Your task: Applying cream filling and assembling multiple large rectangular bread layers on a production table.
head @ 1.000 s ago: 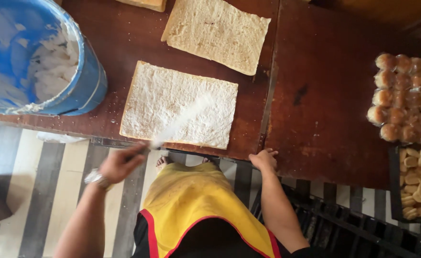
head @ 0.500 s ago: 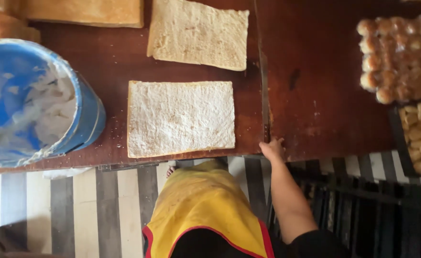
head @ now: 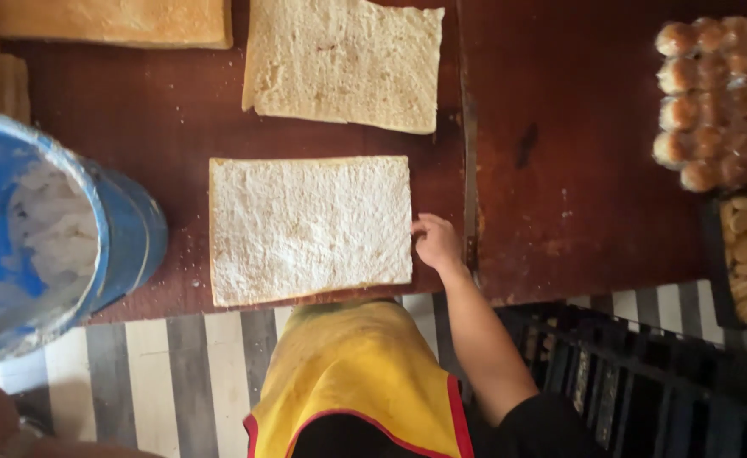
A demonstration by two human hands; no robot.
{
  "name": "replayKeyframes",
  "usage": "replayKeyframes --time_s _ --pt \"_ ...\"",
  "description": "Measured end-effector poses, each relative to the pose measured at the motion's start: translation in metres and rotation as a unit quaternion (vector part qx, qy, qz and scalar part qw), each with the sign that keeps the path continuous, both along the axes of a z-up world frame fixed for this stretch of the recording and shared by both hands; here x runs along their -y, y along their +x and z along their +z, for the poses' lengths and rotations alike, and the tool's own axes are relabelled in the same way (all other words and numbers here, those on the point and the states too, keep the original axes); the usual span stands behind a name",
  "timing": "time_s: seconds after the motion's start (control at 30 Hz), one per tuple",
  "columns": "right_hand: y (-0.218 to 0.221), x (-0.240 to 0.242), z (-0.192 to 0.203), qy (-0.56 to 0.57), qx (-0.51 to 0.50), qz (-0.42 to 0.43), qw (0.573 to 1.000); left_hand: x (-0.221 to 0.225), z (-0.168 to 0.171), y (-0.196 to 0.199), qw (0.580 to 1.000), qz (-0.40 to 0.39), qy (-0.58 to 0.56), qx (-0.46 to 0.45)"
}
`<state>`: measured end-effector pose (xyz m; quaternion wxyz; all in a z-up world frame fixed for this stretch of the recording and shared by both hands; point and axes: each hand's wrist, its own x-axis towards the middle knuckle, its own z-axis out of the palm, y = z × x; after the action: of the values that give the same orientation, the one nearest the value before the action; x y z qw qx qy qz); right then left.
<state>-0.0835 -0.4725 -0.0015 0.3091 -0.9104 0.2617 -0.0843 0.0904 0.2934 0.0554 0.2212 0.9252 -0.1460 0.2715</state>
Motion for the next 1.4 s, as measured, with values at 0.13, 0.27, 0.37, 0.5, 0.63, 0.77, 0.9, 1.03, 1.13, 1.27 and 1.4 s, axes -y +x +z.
replayKeyframes --time_s 0.13,0.27,0.37,0.5,0.63,0.77,0.9,1.03,1.13,1.27,1.4 --pt "0.010 0.036 0.000 0.034 -0.030 -0.028 0.999 0.131 0.014 0.037 0.999 0.020 0.019 0.042" --pt "0.072 0.080 0.028 0.142 -0.008 -0.065 0.988 0.363 0.174 0.099 0.996 0.041 0.029 0.075" --pt "0.136 0.103 0.060 -0.016 0.004 -0.018 1.000 0.483 0.167 0.152 0.966 -0.227 -0.026 -0.123" --pt "0.206 0.131 0.051 -0.088 -0.056 -0.038 0.994 0.594 0.065 0.238 0.914 -0.224 0.123 -0.316" --pt "0.218 0.147 0.006 -0.174 -0.093 0.003 0.980 0.624 -0.026 0.293 0.901 -0.064 0.110 -0.414" --pt "0.189 0.150 -0.004 -0.130 0.005 0.024 0.991 0.601 -0.062 0.283 0.926 -0.111 0.166 -0.321" --pt "0.163 0.187 -0.054 0.078 -0.036 -0.090 0.992 0.587 -0.029 0.276 0.819 -0.098 0.192 -0.532" --pt "0.202 0.204 -0.027 0.164 -0.012 -0.208 0.964 0.589 -0.051 0.286 0.846 0.024 0.002 -0.533" --pt "0.256 0.229 -0.032 0.438 0.112 -0.197 0.870 0.609 -0.049 0.310 0.861 0.048 -0.216 -0.457" --pt "0.308 0.223 0.016 0.516 0.129 -0.176 0.828 0.613 -0.049 0.348 0.816 0.006 -0.231 -0.529" --pt "0.322 0.209 0.068 0.544 0.165 -0.112 0.815 0.594 0.001 0.350 0.810 -0.129 -0.192 -0.539"
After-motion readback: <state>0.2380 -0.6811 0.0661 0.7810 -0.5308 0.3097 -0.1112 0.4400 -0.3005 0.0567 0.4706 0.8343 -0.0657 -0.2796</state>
